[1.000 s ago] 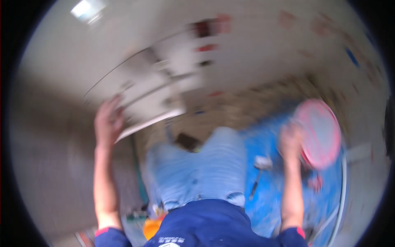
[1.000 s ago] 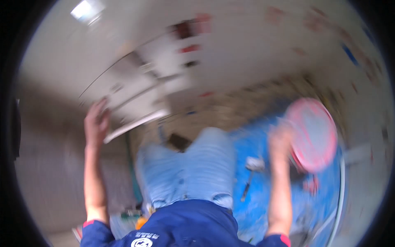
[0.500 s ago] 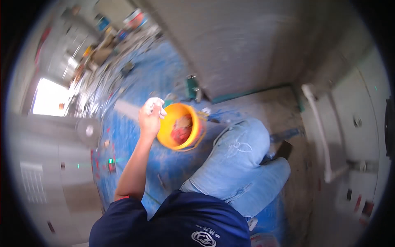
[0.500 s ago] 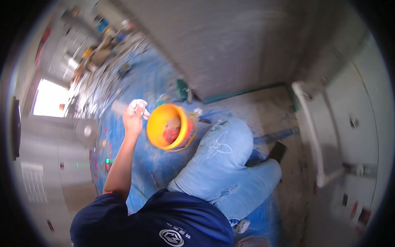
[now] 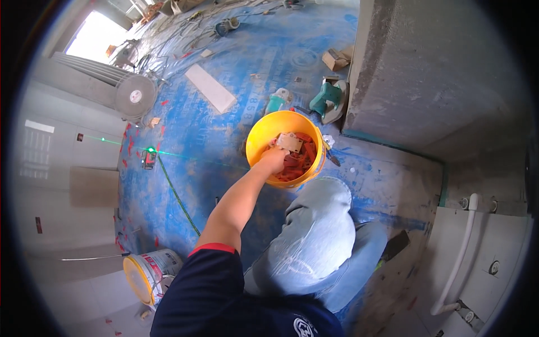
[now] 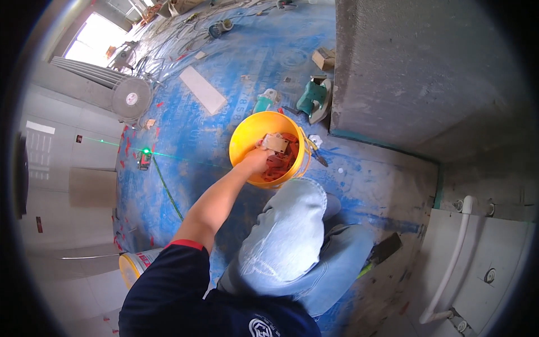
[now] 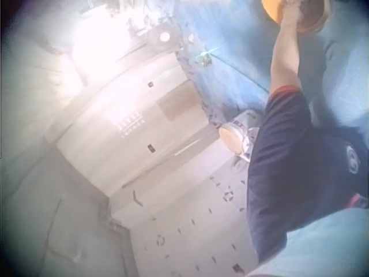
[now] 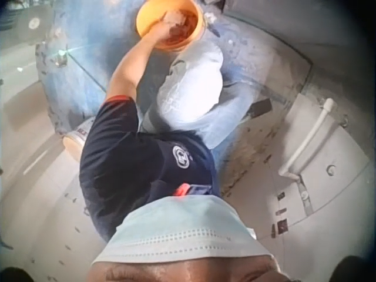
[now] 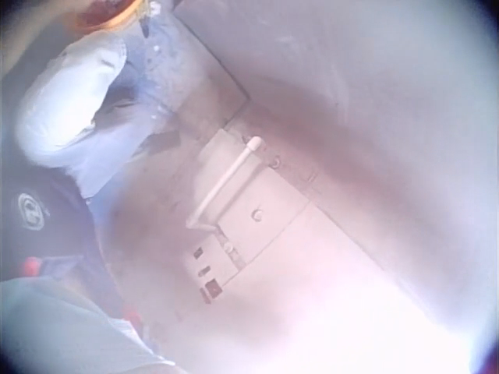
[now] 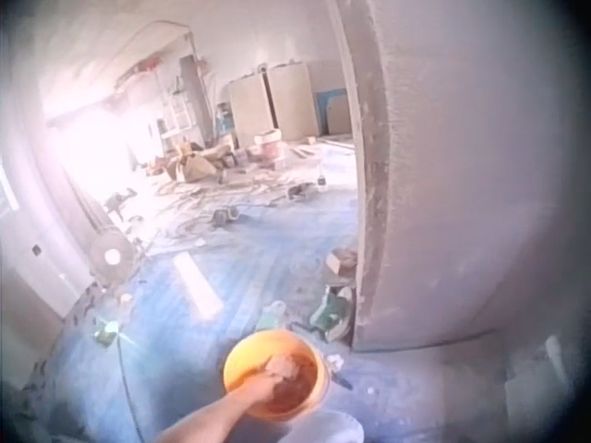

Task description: The person installs wall tiles by applying mortar with a trowel, pressing tiles onto the wall, tapping them with a mallet, inserting tile leveling spacers between them, and attaching smaller cut tile pieces around pipes after coating them with mortar.

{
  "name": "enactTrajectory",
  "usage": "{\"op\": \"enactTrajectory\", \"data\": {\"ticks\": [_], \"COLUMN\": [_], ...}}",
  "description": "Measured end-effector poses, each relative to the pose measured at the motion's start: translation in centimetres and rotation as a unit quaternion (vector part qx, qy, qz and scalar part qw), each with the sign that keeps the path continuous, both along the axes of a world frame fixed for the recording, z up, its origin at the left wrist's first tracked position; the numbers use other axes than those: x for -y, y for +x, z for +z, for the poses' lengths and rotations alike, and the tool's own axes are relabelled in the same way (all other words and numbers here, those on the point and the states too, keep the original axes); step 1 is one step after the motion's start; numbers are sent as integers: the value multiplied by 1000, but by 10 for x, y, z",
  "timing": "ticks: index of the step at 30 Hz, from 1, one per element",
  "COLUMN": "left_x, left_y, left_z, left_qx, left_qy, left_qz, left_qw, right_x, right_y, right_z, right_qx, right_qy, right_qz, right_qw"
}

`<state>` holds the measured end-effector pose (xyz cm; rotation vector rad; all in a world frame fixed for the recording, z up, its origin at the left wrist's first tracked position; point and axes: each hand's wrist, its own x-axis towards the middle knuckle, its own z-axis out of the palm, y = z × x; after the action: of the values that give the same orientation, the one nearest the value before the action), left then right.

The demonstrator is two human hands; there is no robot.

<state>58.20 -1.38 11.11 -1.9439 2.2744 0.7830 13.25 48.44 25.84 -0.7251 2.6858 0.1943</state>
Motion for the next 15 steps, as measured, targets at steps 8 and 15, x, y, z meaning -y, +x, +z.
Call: {"op": "enactTrajectory", "data": {"ticks": [8, 15], "left_x": [11, 15], "left_y": [-22, 11], "left_z": [-10, -25], "left_qx": [243, 54], "left_qy": [-100, -2], "left_qz": [-210, -57], "left_qw": [942, 997], "right_x": [-25, -150], "right_y": [9, 29], "right_z": [-15, -12], "right_qx": [46, 87], "right_qy": [67, 145], "right_qz": [-43, -144], "right_qw": [996, 975]}}
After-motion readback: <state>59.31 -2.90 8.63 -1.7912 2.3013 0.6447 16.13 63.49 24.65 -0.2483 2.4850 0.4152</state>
